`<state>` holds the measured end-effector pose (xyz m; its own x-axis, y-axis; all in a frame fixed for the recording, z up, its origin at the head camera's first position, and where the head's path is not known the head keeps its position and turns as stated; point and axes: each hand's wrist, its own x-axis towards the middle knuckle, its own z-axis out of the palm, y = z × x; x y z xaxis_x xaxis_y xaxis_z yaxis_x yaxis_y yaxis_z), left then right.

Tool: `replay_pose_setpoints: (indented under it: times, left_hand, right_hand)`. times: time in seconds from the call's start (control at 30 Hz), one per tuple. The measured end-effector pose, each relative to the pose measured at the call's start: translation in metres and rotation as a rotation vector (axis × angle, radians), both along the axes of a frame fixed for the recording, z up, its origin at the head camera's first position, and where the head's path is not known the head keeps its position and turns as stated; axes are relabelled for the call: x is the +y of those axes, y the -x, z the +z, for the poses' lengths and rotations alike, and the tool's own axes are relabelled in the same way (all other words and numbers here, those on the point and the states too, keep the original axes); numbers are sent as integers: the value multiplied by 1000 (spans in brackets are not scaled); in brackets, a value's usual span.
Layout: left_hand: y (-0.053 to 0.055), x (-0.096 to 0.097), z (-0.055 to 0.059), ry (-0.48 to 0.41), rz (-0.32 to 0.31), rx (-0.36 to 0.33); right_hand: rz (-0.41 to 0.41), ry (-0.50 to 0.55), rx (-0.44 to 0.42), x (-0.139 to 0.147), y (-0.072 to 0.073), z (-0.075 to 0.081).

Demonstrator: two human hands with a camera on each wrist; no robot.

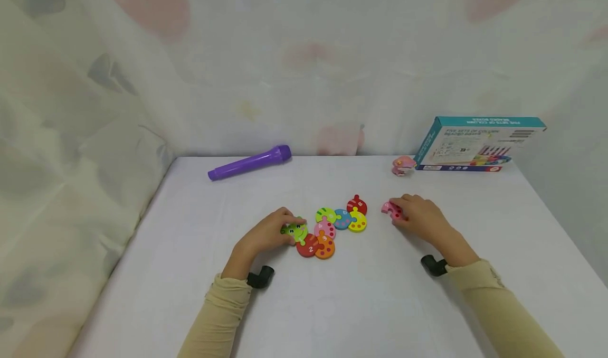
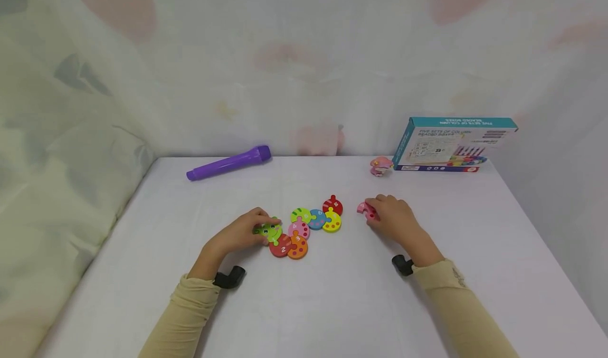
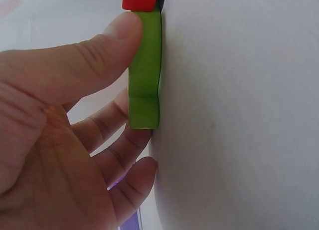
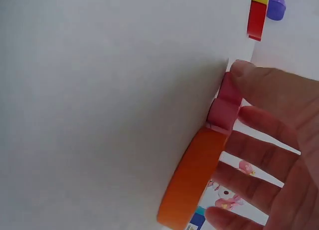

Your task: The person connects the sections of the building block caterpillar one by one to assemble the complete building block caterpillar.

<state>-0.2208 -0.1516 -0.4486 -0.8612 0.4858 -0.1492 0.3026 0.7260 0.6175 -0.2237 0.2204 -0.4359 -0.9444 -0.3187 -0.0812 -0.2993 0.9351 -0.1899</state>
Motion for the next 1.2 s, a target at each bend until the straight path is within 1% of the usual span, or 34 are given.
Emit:
replay_pose_setpoints:
  times: [0.13,0.3,0.43,0.63,0.77,0.9,1.03,1.13,1.2]
  left_hand:
    - [0,0,1,-5,-2,5]
    - [-1,0,2,-12,4,5]
    - [-1,1,1,-12,-3,1]
    - [-1,1,2,-6,2,0]
    - [-2,0,4,-5,11,-4]
    - [-3,0,3,-2,11,-3]
    - [-2,0,3,-4,5,2]
    - [-1,0,3,-7,1,3]
    - [-1,0,3,-7,-2,4]
  right_hand:
    - [8,-5,13,-5,6,3]
    - [10,29,30,-15,16,8]
    - [11,38,2,-21,22,8]
    - [4,56,-47,-25,25,8]
    - [54,8,-81,-30,27,11]
    - [102,-58,-88,-32,29,13]
    - [93,-75,-92,-33,32,15]
    - [68,-80,-94,-33,35,16]
    - [54,-79,-71,-34,36,18]
